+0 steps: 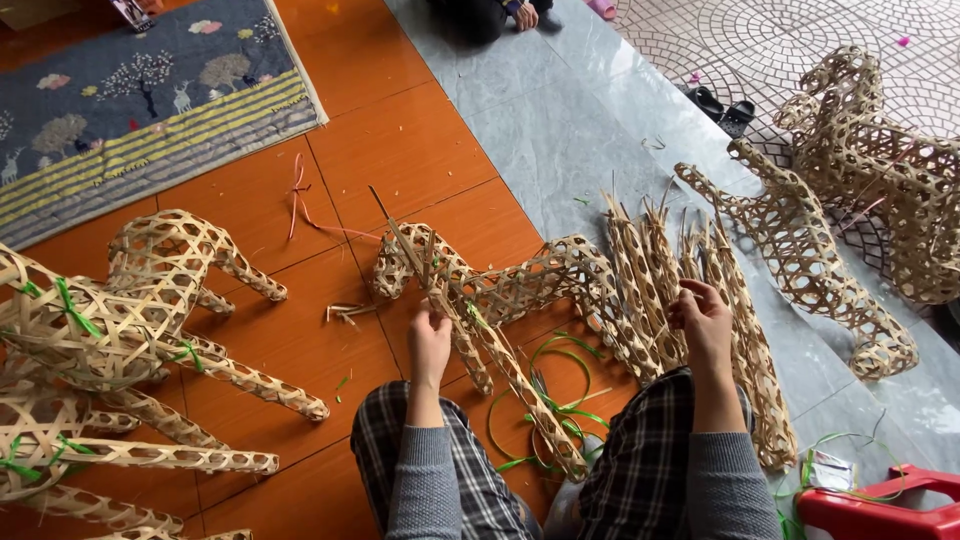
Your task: Weaving and tying bamboo strips to assemble giraffe-shaped decorative structures
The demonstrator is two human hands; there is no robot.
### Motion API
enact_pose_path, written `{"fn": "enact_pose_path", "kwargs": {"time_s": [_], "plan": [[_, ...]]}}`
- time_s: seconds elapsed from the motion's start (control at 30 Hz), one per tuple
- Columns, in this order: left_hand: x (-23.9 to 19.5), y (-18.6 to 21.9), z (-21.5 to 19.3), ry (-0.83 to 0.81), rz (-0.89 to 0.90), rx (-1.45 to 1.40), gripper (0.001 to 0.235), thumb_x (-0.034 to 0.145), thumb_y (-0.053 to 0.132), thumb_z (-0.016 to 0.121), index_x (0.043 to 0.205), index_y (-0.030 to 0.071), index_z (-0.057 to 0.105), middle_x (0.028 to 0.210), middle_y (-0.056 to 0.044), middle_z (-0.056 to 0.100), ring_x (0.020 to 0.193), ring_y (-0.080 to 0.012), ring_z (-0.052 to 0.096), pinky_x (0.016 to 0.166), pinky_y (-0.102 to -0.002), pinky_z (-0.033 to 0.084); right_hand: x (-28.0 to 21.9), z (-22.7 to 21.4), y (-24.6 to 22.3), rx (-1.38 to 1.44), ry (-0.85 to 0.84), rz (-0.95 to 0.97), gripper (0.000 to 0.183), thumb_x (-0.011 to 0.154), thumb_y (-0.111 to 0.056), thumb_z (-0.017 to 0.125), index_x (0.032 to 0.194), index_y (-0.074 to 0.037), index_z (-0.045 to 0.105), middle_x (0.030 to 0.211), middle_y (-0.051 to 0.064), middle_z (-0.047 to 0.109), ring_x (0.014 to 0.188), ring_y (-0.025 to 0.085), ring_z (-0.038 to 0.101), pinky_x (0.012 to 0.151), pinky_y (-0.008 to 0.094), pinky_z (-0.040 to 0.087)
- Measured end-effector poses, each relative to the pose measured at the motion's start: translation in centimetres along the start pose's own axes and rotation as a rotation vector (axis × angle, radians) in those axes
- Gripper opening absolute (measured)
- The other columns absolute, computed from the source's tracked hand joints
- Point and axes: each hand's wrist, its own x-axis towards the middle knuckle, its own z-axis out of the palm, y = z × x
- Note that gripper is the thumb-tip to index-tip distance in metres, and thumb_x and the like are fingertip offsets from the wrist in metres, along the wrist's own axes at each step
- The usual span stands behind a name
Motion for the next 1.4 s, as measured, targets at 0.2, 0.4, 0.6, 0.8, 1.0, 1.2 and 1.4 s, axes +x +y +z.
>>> {"fn": "enact_pose_path", "kwargs": {"time_s": [0.2, 0.4, 0.6, 0.8, 1.0, 1.2, 1.4], "plan": [[0.5, -1.5, 0.4, 0.029, 0.006, 0.005, 0.032, 0.077, 0.006, 0.053, 0.107, 0.003, 0.065, 0.093, -0.017, 0.07, 0.093, -0.0328, 0.069, 0.08, -0.045, 0.055, -0.1, 0.4, -0.1, -0.032, 0.034, -0.061, 0.019, 0.103, -0.007, 0.052, 0.118, 0.003, 0.059, 0.072, 0.015, 0.06, 0.057, 0.017, 0.058, 0.05, 0.025, 0.049], [-0.4, 2.6, -1.4, -0.114, 0.024, -0.391, 0.044, 0.073, -0.004, 0.052, 0.116, 0.002, 0.062, 0.11, -0.02, 0.063, 0.107, -0.0346, 0.059, 0.092, -0.047, 0.049, 0.6, 0.6, 1.5, -0.142, 0.031, -0.028, 0.017, 0.103, -0.007, 0.054, 0.116, 0.001, 0.062, 0.075, 0.014, 0.063, 0.061, 0.018, 0.06, 0.053, 0.026, 0.05], [-1.5, 6.7, -3.1, -0.117, 0.143, -0.514, 0.034, 0.09, 0.009, 0.059, 0.122, 0.0, 0.052, 0.117, -0.018, 0.056, 0.115, -0.0292, 0.051, 0.094, -0.046, 0.042, 0.0, 1.4, 0.6, -0.182, 0.003, -0.037, 0.016, 0.1, -0.008, 0.058, 0.111, 0.002, 0.066, 0.071, 0.016, 0.062, 0.061, 0.018, 0.058, 0.055, 0.029, 0.051], [-1.7, 6.8, -3.3, -0.123, 0.276, -0.378, 0.028, 0.1, 0.018, 0.052, 0.123, 0.003, 0.053, 0.113, -0.015, 0.054, 0.113, -0.0307, 0.056, 0.092, -0.044, 0.049, 0.1, 1.3, 0.8, -0.235, -0.014, -0.037, 0.016, 0.099, -0.009, 0.059, 0.109, 0.002, 0.067, 0.068, 0.017, 0.063, 0.055, 0.021, 0.06, 0.05, 0.031, 0.051], [-1.1, 6.2, -3.2, -0.078, 0.337, -0.244, 0.031, 0.099, 0.024, 0.057, 0.124, 0.005, 0.054, 0.114, -0.016, 0.056, 0.111, -0.031, 0.059, 0.09, -0.043, 0.054, 0.5, 1.2, 1.5, -0.342, -0.046, -0.017, 0.018, 0.099, -0.014, 0.061, 0.11, -0.003, 0.07, 0.069, 0.015, 0.065, 0.058, 0.02, 0.06, 0.055, 0.031, 0.051], [-0.6, 3.9, -2.9, -0.046, 0.335, -0.237, 0.035, 0.092, 0.02, 0.07, 0.123, 0.007, 0.061, 0.106, -0.012, 0.067, 0.103, -0.0286, 0.066, 0.086, -0.042, 0.055, 0.3, 1.1, 1.9, -0.388, -0.085, -0.015, 0.017, 0.099, -0.01, 0.061, 0.111, 0.0, 0.069, 0.071, 0.018, 0.064, 0.06, 0.024, 0.06, 0.056, 0.035, 0.051], [-1.0, 2.8, -2.0, -0.064, 0.325, -0.346, 0.045, 0.09, 0.019, 0.072, 0.131, 0.006, 0.057, 0.099, -0.015, 0.072, 0.099, -0.0259, 0.069, 0.086, -0.041, 0.056, -0.1, 1.2, 3.1, -0.46, -0.147, -0.084, 0.015, 0.102, -0.008, 0.06, 0.113, -0.004, 0.069, 0.074, 0.015, 0.065, 0.061, 0.021, 0.062, 0.058, 0.032, 0.05]]}}
